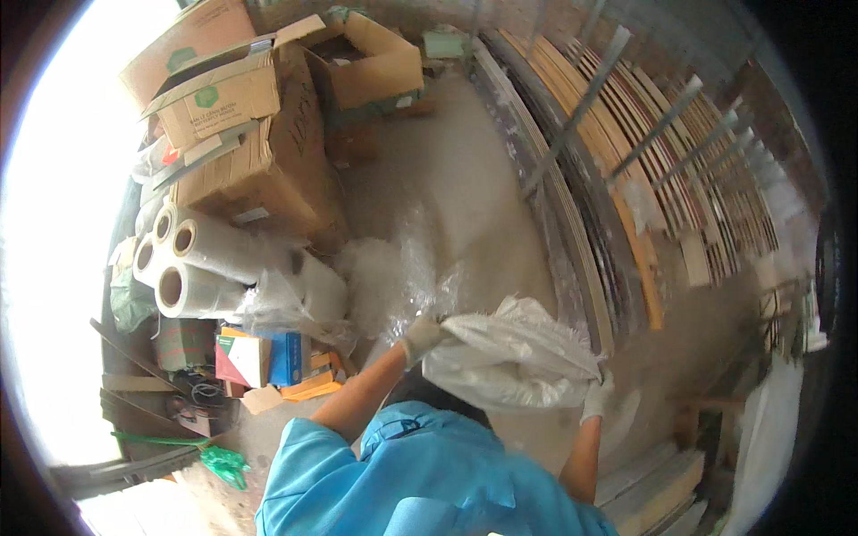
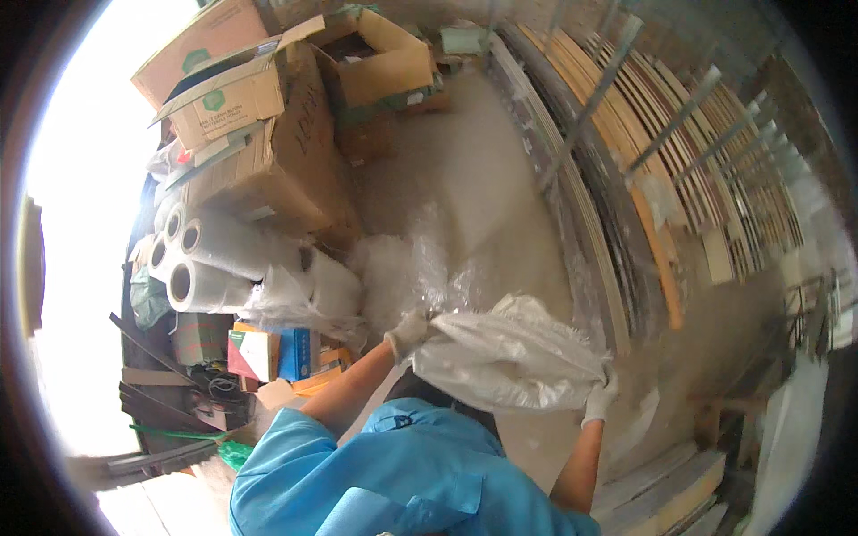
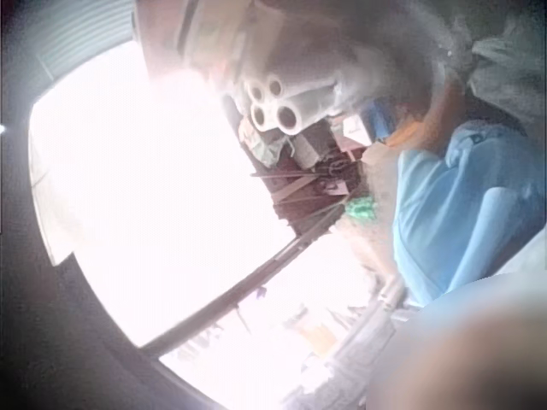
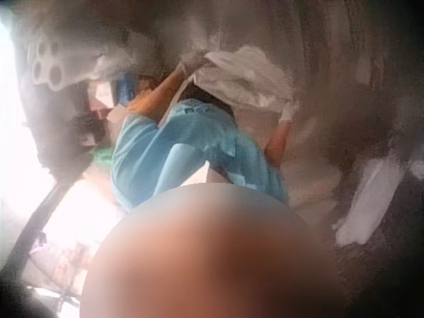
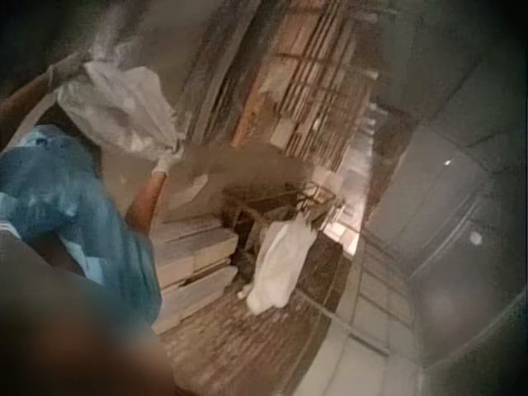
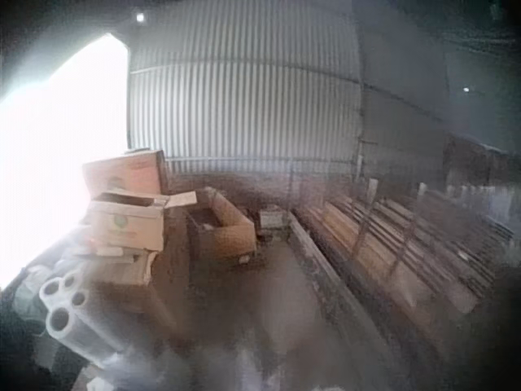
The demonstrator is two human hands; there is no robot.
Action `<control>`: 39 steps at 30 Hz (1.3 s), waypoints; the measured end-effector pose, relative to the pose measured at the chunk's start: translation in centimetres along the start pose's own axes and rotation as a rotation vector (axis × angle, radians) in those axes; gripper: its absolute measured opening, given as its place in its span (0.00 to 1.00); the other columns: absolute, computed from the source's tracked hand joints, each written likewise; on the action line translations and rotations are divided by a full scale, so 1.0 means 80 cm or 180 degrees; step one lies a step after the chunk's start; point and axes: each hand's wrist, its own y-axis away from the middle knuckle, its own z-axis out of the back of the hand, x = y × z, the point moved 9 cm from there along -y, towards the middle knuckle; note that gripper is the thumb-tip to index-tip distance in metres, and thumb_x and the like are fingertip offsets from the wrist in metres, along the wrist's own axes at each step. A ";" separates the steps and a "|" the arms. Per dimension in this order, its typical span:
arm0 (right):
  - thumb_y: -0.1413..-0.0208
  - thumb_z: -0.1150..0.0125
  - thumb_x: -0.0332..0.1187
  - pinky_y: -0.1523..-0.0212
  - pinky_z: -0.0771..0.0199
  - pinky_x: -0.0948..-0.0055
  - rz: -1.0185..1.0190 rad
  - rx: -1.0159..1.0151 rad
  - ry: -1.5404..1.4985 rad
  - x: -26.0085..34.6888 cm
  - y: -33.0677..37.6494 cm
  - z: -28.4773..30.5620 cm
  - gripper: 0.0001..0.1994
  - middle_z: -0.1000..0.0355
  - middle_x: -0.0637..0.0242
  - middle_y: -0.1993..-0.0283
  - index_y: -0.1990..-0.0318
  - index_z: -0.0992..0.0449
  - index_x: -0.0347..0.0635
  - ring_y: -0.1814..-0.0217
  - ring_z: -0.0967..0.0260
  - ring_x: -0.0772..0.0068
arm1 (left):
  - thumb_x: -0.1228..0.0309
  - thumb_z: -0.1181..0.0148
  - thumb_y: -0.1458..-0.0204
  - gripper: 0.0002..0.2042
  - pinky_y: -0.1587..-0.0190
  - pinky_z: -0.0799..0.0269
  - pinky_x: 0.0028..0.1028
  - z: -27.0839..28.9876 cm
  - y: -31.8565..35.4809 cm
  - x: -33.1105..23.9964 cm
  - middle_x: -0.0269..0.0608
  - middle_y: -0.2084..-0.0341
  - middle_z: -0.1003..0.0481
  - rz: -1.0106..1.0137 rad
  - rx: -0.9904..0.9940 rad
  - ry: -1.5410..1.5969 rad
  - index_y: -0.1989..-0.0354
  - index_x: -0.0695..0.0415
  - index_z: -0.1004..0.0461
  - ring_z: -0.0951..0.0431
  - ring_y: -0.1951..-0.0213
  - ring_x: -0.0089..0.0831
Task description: The person puts on gloves and briefly handles a clipboard with papers. They then walk to a crate of wooden pieces, pick up a white sack, and transfer the wooden pieces from the crate into the sack one by one.
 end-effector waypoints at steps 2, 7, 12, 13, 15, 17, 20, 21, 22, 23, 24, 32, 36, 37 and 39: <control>0.48 0.54 0.19 0.47 0.29 0.67 0.0203 0.0230 0.0983 0.035 -0.065 -0.025 0.21 0.26 0.53 0.50 0.44 0.32 0.28 0.50 0.28 0.60 | 0.67 0.33 0.51 0.20 0.53 0.29 0.28 0.011 -0.029 -0.016 0.38 0.60 0.22 -0.0241 0.0174 0.0174 0.51 0.63 0.24 0.24 0.57 0.26; 0.47 0.47 0.24 0.49 0.28 0.66 0.0468 0.1048 0.1040 0.114 -0.185 -0.160 0.22 0.27 0.54 0.50 0.42 0.32 0.33 0.49 0.28 0.60 | 0.61 0.34 0.48 0.25 0.50 0.31 0.27 0.046 -0.129 -0.032 0.37 0.55 0.24 -0.0318 0.0637 -0.0762 0.45 0.61 0.28 0.27 0.53 0.25; 0.46 0.42 0.31 0.50 0.28 0.64 -0.0025 0.1874 0.0843 0.192 -0.278 -0.309 0.28 0.28 0.56 0.49 0.36 0.39 0.40 0.49 0.27 0.58 | 0.47 0.42 0.44 0.28 0.54 0.28 0.28 0.132 -0.253 -0.102 0.40 0.58 0.21 0.0217 -0.0293 -0.0386 0.48 0.61 0.25 0.24 0.56 0.25; 0.46 0.41 0.31 0.50 0.27 0.64 -0.0142 0.1949 0.1484 0.204 -0.295 -0.319 0.30 0.28 0.56 0.49 0.35 0.41 0.40 0.49 0.27 0.58 | 0.44 0.44 0.43 0.30 0.55 0.28 0.28 0.145 -0.268 -0.106 0.40 0.60 0.21 0.0685 -0.0474 -0.0434 0.49 0.62 0.25 0.24 0.58 0.25; 0.47 0.38 0.31 0.48 0.28 0.64 -0.0185 0.1973 0.1717 0.239 -0.330 -0.349 0.32 0.29 0.55 0.48 0.35 0.41 0.39 0.47 0.28 0.57 | 0.43 0.46 0.43 0.30 0.59 0.28 0.28 0.163 -0.302 -0.153 0.37 0.65 0.22 0.0302 -0.0739 0.0387 0.53 0.62 0.23 0.25 0.62 0.24; 0.48 0.35 0.30 0.44 0.31 0.65 0.0094 0.1922 0.0819 0.283 -0.366 -0.388 0.32 0.30 0.53 0.45 0.35 0.40 0.36 0.45 0.30 0.57 | 0.42 0.47 0.43 0.30 0.62 0.29 0.27 0.188 -0.332 -0.186 0.35 0.68 0.22 0.0049 -0.1005 0.0686 0.56 0.62 0.22 0.26 0.64 0.24; 0.47 0.34 0.32 0.43 0.32 0.65 0.1455 0.1463 0.1371 0.343 -0.433 -0.443 0.31 0.32 0.52 0.42 0.36 0.38 0.36 0.43 0.31 0.56 | 0.41 0.49 0.43 0.31 0.64 0.30 0.28 0.230 -0.381 -0.194 0.33 0.69 0.23 0.0144 -0.1423 0.0598 0.56 0.62 0.22 0.26 0.66 0.23; 0.47 0.34 0.32 0.42 0.32 0.65 0.1879 0.1541 0.1331 0.359 -0.448 -0.463 0.31 0.32 0.53 0.41 0.37 0.38 0.37 0.43 0.31 0.56 | 0.41 0.49 0.43 0.31 0.64 0.30 0.28 0.242 -0.396 -0.182 0.33 0.69 0.23 0.0351 -0.1573 0.0680 0.55 0.62 0.23 0.26 0.66 0.23; 0.47 0.34 0.32 0.42 0.32 0.65 0.2035 0.1628 0.1390 0.367 -0.472 -0.483 0.31 0.32 0.53 0.41 0.37 0.37 0.37 0.43 0.31 0.56 | 0.41 0.49 0.43 0.31 0.63 0.29 0.28 0.252 -0.411 -0.170 0.33 0.68 0.23 0.0441 -0.1717 0.0788 0.53 0.61 0.24 0.26 0.66 0.23; 0.47 0.34 0.33 0.42 0.32 0.64 0.2086 0.1693 0.1492 0.373 -0.497 -0.504 0.30 0.33 0.53 0.40 0.37 0.37 0.37 0.43 0.31 0.56 | 0.40 0.48 0.43 0.31 0.64 0.29 0.28 0.266 -0.429 -0.157 0.34 0.67 0.23 0.0518 -0.1885 0.0771 0.52 0.61 0.25 0.26 0.66 0.23; 0.47 0.34 0.33 0.42 0.32 0.64 0.1937 0.1903 0.1361 0.377 -0.524 -0.526 0.29 0.32 0.53 0.40 0.38 0.36 0.37 0.43 0.30 0.55 | 0.40 0.48 0.43 0.32 0.64 0.29 0.28 0.284 -0.448 -0.147 0.34 0.67 0.23 0.0469 -0.2046 0.0765 0.51 0.61 0.25 0.26 0.66 0.23; 0.45 0.36 0.39 0.45 0.30 0.62 0.1580 0.2810 0.2286 0.496 -0.735 -0.705 0.21 0.26 0.53 0.49 0.46 0.27 0.40 0.46 0.28 0.57 | 0.45 0.45 0.44 0.26 0.64 0.27 0.33 0.391 -0.513 -0.022 0.35 0.64 0.26 0.0650 -0.3798 0.3095 0.46 0.52 0.30 0.25 0.65 0.31; 0.45 0.36 0.38 0.48 0.29 0.66 0.1803 0.3241 0.2254 0.577 -0.797 -0.782 0.21 0.25 0.53 0.50 0.46 0.27 0.39 0.49 0.26 0.59 | 0.47 0.44 0.43 0.27 0.58 0.26 0.39 0.377 -0.524 -0.006 0.36 0.59 0.27 0.0290 -0.4368 0.4323 0.42 0.52 0.34 0.25 0.61 0.36; 0.45 0.36 0.39 0.48 0.28 0.66 0.1732 0.3316 0.2086 0.595 -0.809 -0.801 0.21 0.25 0.53 0.50 0.46 0.27 0.38 0.49 0.25 0.60 | 0.47 0.43 0.44 0.27 0.55 0.26 0.43 0.377 -0.531 -0.013 0.38 0.57 0.28 -0.0100 -0.4335 0.4623 0.42 0.51 0.35 0.25 0.57 0.39; 0.45 0.36 0.38 0.51 0.26 0.68 0.1868 0.3357 0.1808 0.637 -0.824 -0.842 0.21 0.25 0.52 0.50 0.47 0.27 0.36 0.51 0.24 0.62 | 0.47 0.44 0.43 0.26 0.55 0.26 0.42 0.377 -0.536 -0.018 0.39 0.56 0.27 -0.0225 -0.4480 0.4740 0.43 0.51 0.35 0.25 0.57 0.38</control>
